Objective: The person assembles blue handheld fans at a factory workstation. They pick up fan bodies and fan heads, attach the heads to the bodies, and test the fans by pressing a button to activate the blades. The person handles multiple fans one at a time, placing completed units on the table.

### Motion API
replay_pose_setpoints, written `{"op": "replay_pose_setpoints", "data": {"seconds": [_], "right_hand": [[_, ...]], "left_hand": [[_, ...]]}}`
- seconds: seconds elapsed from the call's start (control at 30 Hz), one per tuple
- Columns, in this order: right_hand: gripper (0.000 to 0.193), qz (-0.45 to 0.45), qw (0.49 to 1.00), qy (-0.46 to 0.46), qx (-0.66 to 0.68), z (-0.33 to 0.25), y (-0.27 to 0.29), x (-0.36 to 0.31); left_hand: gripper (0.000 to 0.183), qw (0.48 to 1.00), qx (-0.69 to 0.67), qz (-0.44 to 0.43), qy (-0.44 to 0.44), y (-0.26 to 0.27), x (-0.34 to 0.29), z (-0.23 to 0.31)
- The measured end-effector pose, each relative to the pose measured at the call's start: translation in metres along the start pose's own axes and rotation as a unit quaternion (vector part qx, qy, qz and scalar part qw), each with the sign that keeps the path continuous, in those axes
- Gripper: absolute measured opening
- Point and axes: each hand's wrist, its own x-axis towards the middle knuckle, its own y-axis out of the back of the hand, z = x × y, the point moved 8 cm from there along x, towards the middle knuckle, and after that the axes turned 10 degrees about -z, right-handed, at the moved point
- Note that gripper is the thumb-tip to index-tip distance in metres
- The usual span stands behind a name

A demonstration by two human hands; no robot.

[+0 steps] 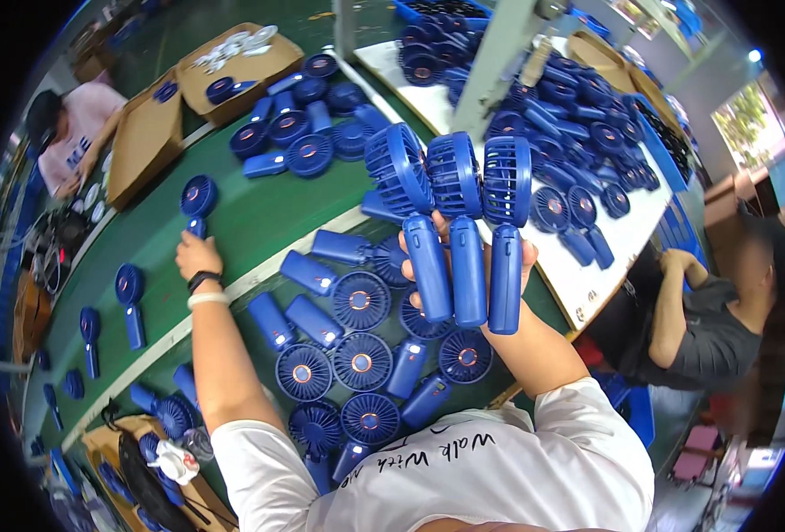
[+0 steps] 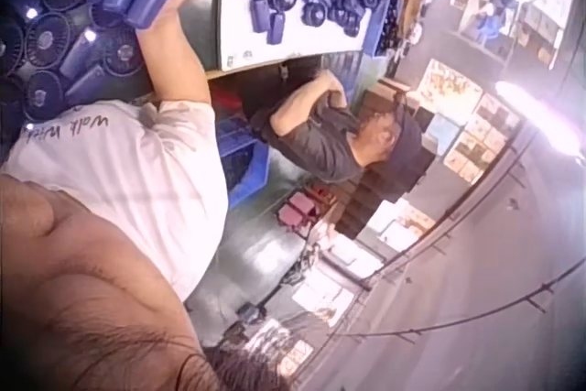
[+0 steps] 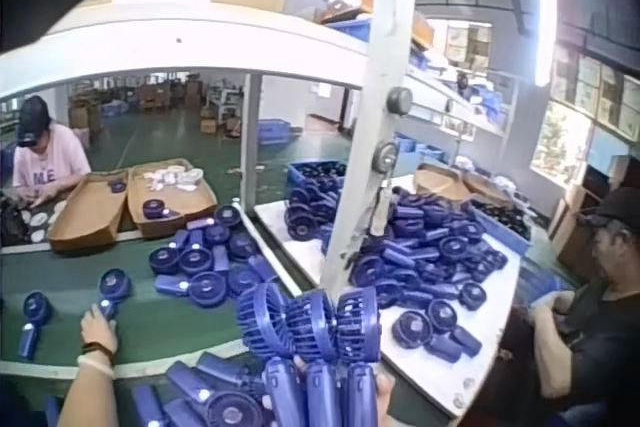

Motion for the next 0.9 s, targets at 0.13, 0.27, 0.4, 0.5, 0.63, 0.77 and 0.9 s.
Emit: {"op": "replay_pose_setpoints", "data": {"seconds": [0.13, 0.27, 0.4, 0.5, 0.63, 0.77, 0.9], "right_hand": [[0.093, 0.031, 0.999, 0.024, -0.028, -0.022, -0.004, -0.015], [0.073, 0.174, 0.943, 0.163, -0.234, -0.102, 0.008, -0.048], [0.030, 0.384, 0.837, 0.304, -0.243, -0.215, 0.057, -0.068], [0.025, 0.506, 0.770, 0.316, -0.227, -0.288, 0.086, -0.057], [0.046, 0.474, 0.786, 0.207, -0.340, -0.390, 0.135, -0.063], [0.105, 0.553, 0.697, 0.153, -0.429, -0.404, 0.153, -0.071], [0.093, 0.555, 0.643, 0.086, -0.520, -0.393, 0.156, -0.070]], "left_hand": [[0.045, 0.965, -0.230, 0.013, -0.127, 0.005, 0.011, 0.009], [0.039, 0.563, -0.779, -0.267, -0.069, 0.020, -0.078, 0.062], [0.038, 0.330, -0.862, -0.381, -0.047, 0.058, -0.165, 0.081], [0.054, 0.332, -0.844, -0.397, -0.143, 0.081, -0.207, 0.086], [0.060, 0.334, -0.830, -0.401, -0.195, 0.091, -0.236, 0.096], [0.066, 0.319, -0.840, -0.391, -0.197, 0.090, -0.242, 0.087], [0.066, 0.312, -0.846, -0.386, -0.192, 0.084, -0.237, 0.082]]}}
